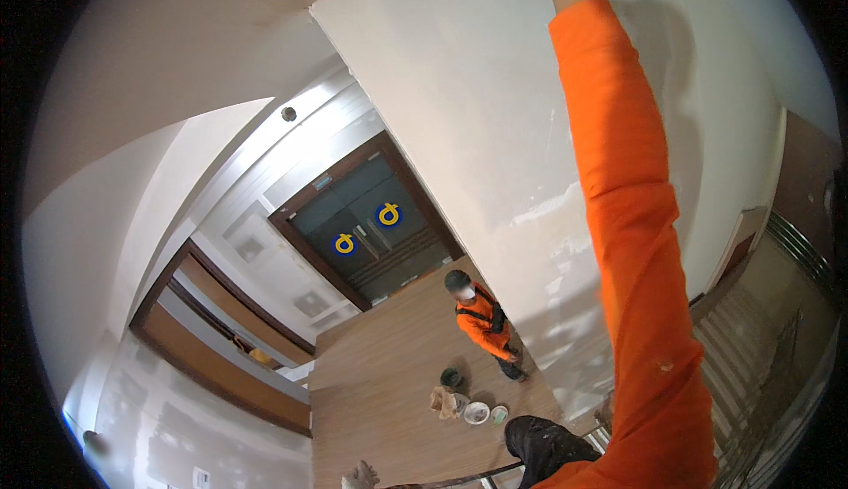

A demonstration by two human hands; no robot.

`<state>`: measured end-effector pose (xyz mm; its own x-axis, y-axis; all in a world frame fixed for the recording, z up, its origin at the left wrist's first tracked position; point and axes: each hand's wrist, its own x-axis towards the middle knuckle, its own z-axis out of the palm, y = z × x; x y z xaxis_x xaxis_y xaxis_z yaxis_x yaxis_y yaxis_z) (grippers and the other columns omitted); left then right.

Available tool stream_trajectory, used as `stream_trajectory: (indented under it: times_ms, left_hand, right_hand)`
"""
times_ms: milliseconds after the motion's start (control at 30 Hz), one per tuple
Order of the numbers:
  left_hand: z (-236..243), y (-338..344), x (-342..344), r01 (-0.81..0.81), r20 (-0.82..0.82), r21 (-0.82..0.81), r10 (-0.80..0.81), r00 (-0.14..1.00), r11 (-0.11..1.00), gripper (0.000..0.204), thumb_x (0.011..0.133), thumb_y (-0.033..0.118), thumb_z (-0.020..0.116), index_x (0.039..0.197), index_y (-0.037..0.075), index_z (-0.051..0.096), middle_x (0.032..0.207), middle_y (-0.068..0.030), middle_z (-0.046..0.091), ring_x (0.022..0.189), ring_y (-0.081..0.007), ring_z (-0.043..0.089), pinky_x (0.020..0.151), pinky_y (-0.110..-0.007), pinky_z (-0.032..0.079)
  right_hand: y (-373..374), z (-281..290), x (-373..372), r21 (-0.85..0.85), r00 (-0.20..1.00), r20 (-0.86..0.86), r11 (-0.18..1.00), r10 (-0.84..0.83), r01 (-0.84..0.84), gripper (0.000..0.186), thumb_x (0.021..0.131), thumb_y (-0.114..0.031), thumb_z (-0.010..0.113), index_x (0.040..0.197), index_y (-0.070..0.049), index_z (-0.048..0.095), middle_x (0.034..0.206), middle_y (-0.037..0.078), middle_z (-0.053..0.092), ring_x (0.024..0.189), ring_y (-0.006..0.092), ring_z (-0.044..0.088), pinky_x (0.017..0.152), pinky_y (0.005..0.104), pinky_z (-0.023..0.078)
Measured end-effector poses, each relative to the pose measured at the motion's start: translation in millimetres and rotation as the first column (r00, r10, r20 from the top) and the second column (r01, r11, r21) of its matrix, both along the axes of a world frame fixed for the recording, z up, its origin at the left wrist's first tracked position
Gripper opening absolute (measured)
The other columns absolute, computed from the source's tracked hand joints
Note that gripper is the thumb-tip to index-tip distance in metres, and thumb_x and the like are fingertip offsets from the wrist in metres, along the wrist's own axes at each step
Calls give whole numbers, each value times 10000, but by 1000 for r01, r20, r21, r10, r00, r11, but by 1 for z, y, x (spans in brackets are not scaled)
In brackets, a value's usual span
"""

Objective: The person applies plaster to a wall using a trowel and a hawk. They repeatedly scoop plaster from the hawk and smooth it onto the wall surface, working on a section near a staircase.

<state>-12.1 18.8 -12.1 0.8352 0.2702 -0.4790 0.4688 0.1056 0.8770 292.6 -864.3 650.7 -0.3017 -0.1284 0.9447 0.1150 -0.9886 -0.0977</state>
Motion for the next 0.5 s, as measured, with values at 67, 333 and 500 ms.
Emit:
stream_trajectory:
  times_ms: [67,333,500]
  left_hand:
    - [5,-1,0,88,-7,59,-88,996,994,695,1081,462,370,1624,30,334,1711,-230,237,1550,-396,237,1274,-532,140]
    - [25,-19,-12,-26,-8,103,27,1000,994,675,1089,435,365,1616,13,340,1661,-253,333,1503,-411,332,1245,-545,227]
    - [33,-31,-9,-1,-36,235,9,999,972,631,1096,400,351,1588,5,376,1621,-267,389,1461,-430,381,1215,-549,292]
  right_hand:
    - [7,20,-19,-103,997,53,994,47,-41,348,871,-308,834,979,-7,697,881,215,729,848,373,716,768,455,567]
    - [-6,-29,-55,1,963,18,963,270,-270,417,881,-369,807,951,32,717,859,246,732,842,404,718,745,470,556]
    - [-10,-55,-7,231,888,215,862,407,-452,443,920,-404,746,931,38,723,846,261,729,840,418,719,745,478,555]
